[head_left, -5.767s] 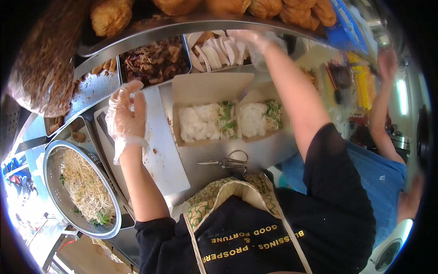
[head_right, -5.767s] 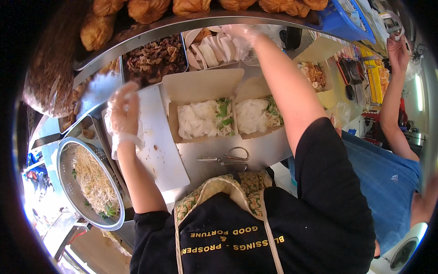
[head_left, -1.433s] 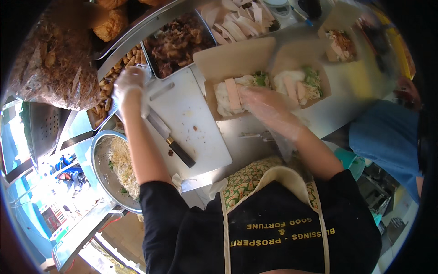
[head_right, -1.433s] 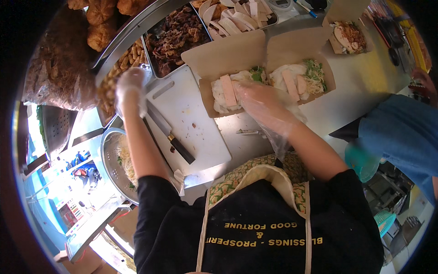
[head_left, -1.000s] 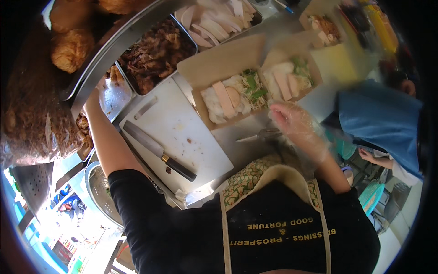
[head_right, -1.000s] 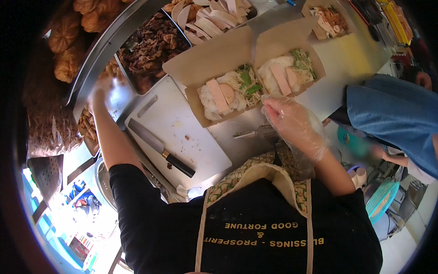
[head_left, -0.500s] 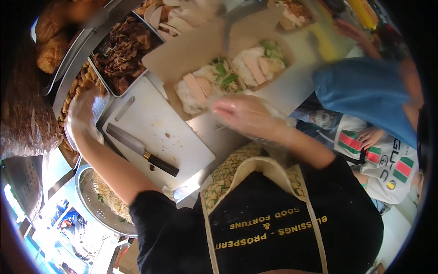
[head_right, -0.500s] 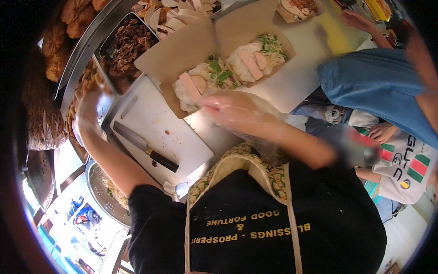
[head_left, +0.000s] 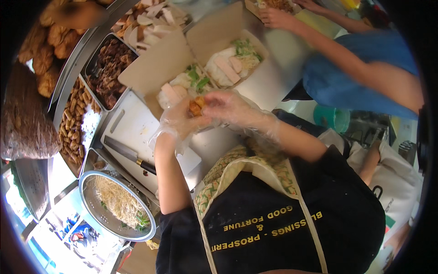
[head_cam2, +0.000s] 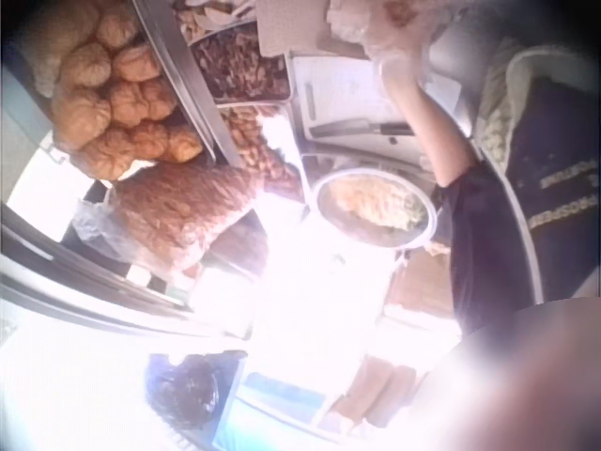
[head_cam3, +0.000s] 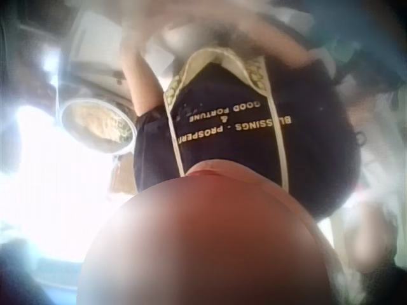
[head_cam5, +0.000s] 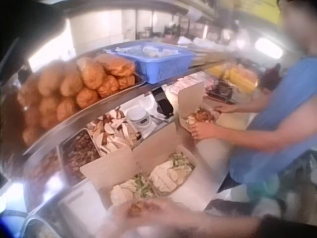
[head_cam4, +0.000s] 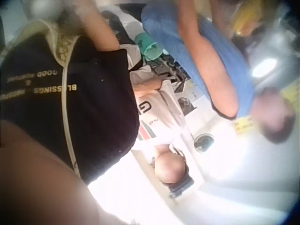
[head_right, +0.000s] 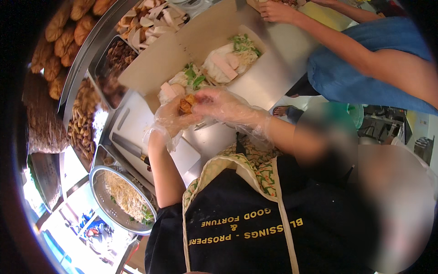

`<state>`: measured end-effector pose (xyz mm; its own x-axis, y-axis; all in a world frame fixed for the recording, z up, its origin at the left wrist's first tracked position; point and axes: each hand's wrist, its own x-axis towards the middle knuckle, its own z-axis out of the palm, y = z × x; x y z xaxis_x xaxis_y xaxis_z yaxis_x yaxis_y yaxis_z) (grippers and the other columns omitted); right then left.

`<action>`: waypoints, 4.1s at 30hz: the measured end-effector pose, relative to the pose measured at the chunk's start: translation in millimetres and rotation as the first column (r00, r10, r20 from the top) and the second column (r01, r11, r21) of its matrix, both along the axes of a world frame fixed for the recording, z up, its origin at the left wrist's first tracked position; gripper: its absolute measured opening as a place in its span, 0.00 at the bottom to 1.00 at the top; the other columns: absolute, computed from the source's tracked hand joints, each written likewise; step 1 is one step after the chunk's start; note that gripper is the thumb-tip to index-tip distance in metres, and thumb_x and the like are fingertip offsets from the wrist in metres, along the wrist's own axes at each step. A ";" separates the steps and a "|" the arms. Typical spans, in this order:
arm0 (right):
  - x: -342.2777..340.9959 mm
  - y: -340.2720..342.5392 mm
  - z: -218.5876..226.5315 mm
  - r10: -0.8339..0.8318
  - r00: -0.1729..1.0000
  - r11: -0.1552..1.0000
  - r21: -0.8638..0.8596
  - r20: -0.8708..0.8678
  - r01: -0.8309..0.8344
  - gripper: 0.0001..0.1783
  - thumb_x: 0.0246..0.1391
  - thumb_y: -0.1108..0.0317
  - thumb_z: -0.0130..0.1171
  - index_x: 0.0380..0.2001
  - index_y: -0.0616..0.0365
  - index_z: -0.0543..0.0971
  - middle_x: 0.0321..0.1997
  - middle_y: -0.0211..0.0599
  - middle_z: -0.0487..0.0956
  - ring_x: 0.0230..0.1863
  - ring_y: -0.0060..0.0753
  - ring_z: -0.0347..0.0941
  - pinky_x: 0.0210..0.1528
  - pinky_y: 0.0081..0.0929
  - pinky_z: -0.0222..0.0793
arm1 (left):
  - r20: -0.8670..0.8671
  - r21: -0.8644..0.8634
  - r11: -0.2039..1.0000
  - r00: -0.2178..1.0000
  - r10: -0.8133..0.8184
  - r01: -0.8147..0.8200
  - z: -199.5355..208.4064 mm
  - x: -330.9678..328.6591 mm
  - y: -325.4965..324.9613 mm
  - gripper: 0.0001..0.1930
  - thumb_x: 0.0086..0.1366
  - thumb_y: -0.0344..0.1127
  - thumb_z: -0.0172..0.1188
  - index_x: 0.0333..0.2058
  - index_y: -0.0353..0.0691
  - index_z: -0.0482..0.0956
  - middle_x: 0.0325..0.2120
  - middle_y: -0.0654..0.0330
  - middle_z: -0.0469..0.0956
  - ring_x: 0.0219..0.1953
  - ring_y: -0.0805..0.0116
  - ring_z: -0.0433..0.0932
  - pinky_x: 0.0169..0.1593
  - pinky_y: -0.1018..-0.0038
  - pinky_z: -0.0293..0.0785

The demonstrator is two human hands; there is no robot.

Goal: The person assembles a street food dish by placing rice and vegetables into a paper container, then adding sliced meat and fried items. They use scissors to cut the meat and a knife to slice a cylindrical food item before packaging it in a plastic bag.

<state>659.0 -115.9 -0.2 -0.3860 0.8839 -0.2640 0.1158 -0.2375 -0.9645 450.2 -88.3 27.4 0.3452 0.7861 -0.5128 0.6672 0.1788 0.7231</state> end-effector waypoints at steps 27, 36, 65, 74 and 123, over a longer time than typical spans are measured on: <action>27.6 -38.0 -38.5 -0.016 0.346 0.731 0.248 0.938 -0.636 0.26 0.60 0.66 0.49 0.62 0.51 0.72 0.36 0.46 0.76 0.39 0.47 0.77 0.42 0.40 0.75 | -0.321 0.297 0.932 0.897 0.304 -0.210 -40.3 30.9 52.7 0.20 0.60 0.40 0.66 0.49 0.41 0.76 0.40 0.48 0.84 0.46 0.47 0.82 0.51 0.57 0.77; 26.0 -37.9 -29.4 0.229 0.336 0.711 0.078 0.914 -0.698 0.23 0.57 0.61 0.57 0.56 0.51 0.74 0.36 0.41 0.81 0.42 0.46 0.79 0.41 0.43 0.75 | -0.373 0.278 0.917 0.848 0.377 -0.286 3.9 -104.4 33.6 0.10 0.66 0.40 0.63 0.45 0.51 0.81 0.38 0.60 0.84 0.39 0.63 0.82 0.45 0.67 0.78; 17.4 -1.6 14.4 -0.046 0.801 0.799 0.503 0.597 -0.329 0.09 0.44 0.66 0.62 0.30 0.53 0.74 0.28 0.41 0.76 0.37 0.51 0.75 0.40 0.47 0.70 | -0.630 0.426 0.894 0.664 0.403 -0.138 -17.5 -247.0 203.6 0.28 0.63 0.53 0.62 0.61 0.57 0.75 0.47 0.57 0.82 0.55 0.56 0.78 0.59 0.61 0.72; 1.5 13.9 27.4 0.075 0.777 0.800 0.428 0.625 -0.422 0.10 0.45 0.72 0.59 0.35 0.52 0.76 0.29 0.40 0.75 0.35 0.48 0.75 0.35 0.45 0.70 | -0.556 0.520 0.851 0.727 0.404 -0.075 -57.2 -280.4 186.3 0.26 0.65 0.48 0.60 0.61 0.55 0.74 0.47 0.59 0.82 0.55 0.56 0.76 0.60 0.60 0.71; -206.1 225.1 87.3 0.077 0.455 0.471 0.370 0.887 -0.801 0.28 0.66 0.44 0.53 0.49 0.61 0.73 0.48 0.58 0.79 0.51 0.66 0.73 0.51 0.51 0.68 | 0.856 -0.085 0.394 0.135 0.498 -0.915 -119.7 -182.3 124.2 0.13 0.68 0.29 0.63 0.51 0.37 0.80 0.48 0.57 0.80 0.49 0.65 0.78 0.52 0.72 0.80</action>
<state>452.9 109.2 87.1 -0.7808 0.6184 -0.0886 0.6184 0.7448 -0.2509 268.0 35.9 -92.3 -0.4780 0.8778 -0.0321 -0.3477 -0.1556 0.9246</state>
